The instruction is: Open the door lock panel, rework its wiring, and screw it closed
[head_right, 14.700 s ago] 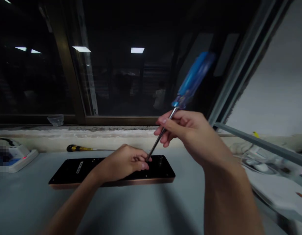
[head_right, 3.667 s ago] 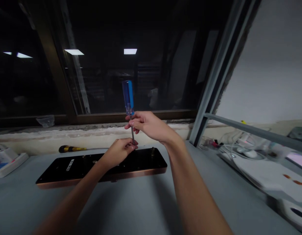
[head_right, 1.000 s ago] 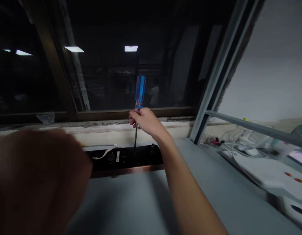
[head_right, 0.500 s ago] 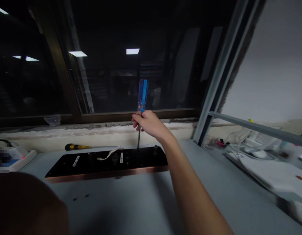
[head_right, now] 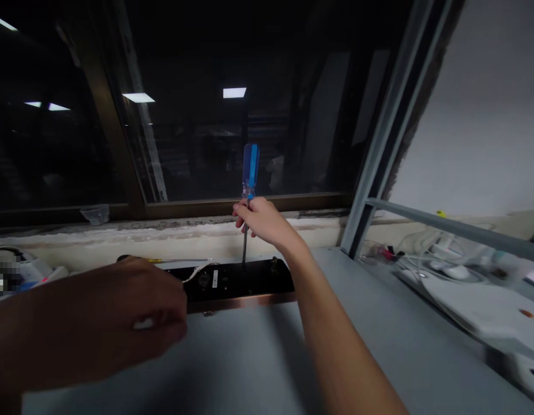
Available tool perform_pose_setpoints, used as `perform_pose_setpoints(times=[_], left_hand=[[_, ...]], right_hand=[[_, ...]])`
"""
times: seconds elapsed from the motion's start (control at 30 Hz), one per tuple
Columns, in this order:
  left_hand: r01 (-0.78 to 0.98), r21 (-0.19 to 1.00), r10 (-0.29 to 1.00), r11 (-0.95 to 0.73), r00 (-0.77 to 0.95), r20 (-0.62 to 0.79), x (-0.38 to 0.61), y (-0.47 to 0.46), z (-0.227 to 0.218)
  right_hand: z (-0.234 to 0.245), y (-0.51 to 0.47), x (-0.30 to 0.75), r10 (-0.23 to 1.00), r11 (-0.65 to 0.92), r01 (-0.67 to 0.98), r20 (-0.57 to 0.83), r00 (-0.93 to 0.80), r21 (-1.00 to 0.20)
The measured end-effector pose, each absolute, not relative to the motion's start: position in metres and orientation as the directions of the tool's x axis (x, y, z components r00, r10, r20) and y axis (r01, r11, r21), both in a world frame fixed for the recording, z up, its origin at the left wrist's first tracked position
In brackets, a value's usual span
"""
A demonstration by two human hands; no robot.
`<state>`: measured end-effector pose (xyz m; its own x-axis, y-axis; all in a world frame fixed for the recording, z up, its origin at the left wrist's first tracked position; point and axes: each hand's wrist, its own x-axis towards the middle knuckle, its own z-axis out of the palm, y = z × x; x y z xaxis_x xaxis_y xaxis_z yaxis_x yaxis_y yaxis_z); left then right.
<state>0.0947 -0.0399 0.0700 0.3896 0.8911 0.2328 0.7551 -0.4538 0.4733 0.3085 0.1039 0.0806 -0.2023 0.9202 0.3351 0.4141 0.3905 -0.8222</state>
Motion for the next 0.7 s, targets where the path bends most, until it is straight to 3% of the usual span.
perform_pose_setpoints(times=[0.1, 0.23, 0.4, 0.53, 0.63, 0.7], left_hand=[[0.838, 0.285, 0.863, -0.465, 0.501, -0.063, 0.094, -0.034, 0.083], [0.890, 0.279, 0.901, -0.361, 0.410, -0.144, 0.055, -0.048, 0.031], [0.931, 0.257, 0.963, -0.261, 0.271, -0.002, 0.028, -0.052, -0.025], [0.944, 0.095, 0.922, -0.317, 0.283, 0.265, 0.035, -0.039, -0.050], [0.947, 0.005, 0.900, -0.321, 0.303, 0.312, 0.038, -0.032, -0.065], [0.955, 0.024, 0.905, -0.295, 0.271, 0.329, 0.037, -0.029, -0.069]], right_hand=[[0.080, 0.104, 0.310, 0.916, 0.400, 0.431, 0.343, -0.208, -0.809], [0.081, 0.104, 0.310, 0.915, 0.403, 0.443, 0.341, -0.216, -0.801], [0.083, 0.101, 0.306, 0.913, 0.405, 0.441, 0.327, -0.245, -0.801], [0.082, 0.102, 0.306, 0.911, 0.408, 0.443, 0.326, -0.252, -0.798], [0.081, 0.104, 0.308, 0.908, 0.414, 0.446, 0.330, -0.256, -0.793], [0.081, 0.104, 0.309, 0.906, 0.421, 0.446, 0.337, -0.257, -0.790]])
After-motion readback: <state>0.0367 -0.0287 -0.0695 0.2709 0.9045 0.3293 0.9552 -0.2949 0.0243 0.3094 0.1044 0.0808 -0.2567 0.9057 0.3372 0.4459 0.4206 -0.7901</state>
